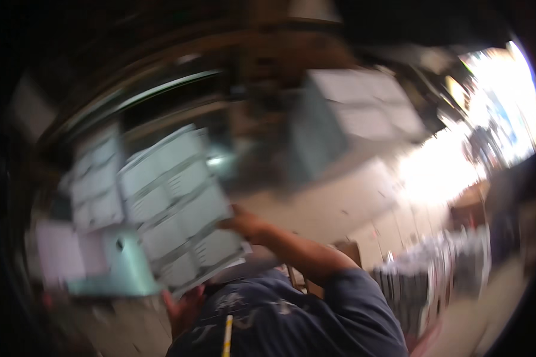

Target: The person carries a stack of printed paper through a workshop and places it onto the bed of a large industrial paper cutting machine. They align the stack against the machine guides and press buttons on the control panel to operate the blade.

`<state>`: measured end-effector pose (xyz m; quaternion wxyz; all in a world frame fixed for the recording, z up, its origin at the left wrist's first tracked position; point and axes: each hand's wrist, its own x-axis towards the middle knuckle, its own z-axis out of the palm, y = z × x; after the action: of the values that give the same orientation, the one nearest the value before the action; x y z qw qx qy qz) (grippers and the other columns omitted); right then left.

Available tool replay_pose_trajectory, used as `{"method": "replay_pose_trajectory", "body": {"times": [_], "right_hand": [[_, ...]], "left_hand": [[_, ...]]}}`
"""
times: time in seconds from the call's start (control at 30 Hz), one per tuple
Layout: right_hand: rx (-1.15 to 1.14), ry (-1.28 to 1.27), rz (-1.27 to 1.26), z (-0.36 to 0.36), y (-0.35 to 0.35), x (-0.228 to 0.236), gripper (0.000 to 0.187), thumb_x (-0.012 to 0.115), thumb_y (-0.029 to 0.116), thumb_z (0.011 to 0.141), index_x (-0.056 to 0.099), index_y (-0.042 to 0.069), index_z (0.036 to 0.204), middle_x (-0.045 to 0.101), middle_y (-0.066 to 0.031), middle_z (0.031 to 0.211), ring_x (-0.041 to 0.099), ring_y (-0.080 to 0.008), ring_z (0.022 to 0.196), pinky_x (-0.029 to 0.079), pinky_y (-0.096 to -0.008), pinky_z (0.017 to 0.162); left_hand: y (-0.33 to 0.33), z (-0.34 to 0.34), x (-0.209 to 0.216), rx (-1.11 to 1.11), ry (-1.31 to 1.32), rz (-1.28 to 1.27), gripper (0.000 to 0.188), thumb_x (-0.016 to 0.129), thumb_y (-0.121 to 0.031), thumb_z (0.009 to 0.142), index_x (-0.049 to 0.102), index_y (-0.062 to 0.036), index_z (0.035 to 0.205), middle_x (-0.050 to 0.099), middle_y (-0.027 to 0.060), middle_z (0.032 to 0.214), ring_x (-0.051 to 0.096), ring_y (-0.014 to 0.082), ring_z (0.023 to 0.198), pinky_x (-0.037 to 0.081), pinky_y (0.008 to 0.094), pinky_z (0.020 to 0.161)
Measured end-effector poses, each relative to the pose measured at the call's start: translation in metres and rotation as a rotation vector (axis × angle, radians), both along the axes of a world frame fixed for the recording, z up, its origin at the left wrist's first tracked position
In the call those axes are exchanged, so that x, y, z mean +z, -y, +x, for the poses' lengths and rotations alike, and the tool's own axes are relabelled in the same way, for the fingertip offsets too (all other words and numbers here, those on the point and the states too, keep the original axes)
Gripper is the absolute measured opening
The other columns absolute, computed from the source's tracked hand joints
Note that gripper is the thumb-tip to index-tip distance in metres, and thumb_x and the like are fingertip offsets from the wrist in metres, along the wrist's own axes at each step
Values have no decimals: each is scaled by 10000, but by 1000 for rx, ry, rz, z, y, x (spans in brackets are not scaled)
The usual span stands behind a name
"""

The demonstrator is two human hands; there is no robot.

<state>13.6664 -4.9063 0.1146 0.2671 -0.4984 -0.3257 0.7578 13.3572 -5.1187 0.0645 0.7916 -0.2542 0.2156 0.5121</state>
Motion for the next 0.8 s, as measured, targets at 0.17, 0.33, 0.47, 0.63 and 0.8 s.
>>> {"method": "replay_pose_trajectory", "body": {"times": [0.17, 0.33, 0.47, 0.63, 0.8], "right_hand": [[-49, -184, -87, 2, 2, 23, 486, 634, 71, 875, 457, -45, 1313, 592, -181, 1191, 601, -272, 1072, 518, -390, 903], [-5, -223, -187, -17, 1, 54, 493, 597, 50, 878, 438, -41, 1336, 579, -186, 1220, 576, -289, 1123, 490, -393, 941], [26, -168, -149, -9, 2, 41, 535, 593, 95, 878, 419, -17, 1371, 563, -205, 1249, 558, -310, 1159, 469, -420, 983], [70, -325, -117, 4, -8, 13, 574, 628, 223, 901, 421, -4, 1386, 549, -196, 1297, 541, -308, 1202, 458, -447, 1010], [-140, -384, -191, -20, -109, -53, 594, 650, 321, 913, 455, -21, 1358, 574, -178, 1291, 568, -297, 1172, 480, -427, 984]], "left_hand": [[8, 44, 4, -255, -453, 163, 783, 386, -628, 952, 359, -16, 1440, 433, 187, 1469, 331, 335, 1415, 188, 523, 1184], [-4, 70, 39, -18, -260, 234, 543, 403, -487, 1015, 379, -125, 1420, 471, 92, 1441, 439, 288, 1345, 293, 508, 1144], [-35, 90, 50, 259, -261, 105, 514, 520, -414, 990, 390, -152, 1414, 497, 90, 1404, 485, 269, 1296, 369, 514, 1088], [-44, 92, 29, 205, -442, 21, 427, 583, -245, 975, 437, -129, 1359, 544, 83, 1333, 534, 258, 1240, 435, 481, 1041], [-45, 78, 52, 151, -452, -29, 388, 577, -188, 974, 458, -112, 1335, 578, 88, 1265, 570, 255, 1192, 485, 435, 998]]}}
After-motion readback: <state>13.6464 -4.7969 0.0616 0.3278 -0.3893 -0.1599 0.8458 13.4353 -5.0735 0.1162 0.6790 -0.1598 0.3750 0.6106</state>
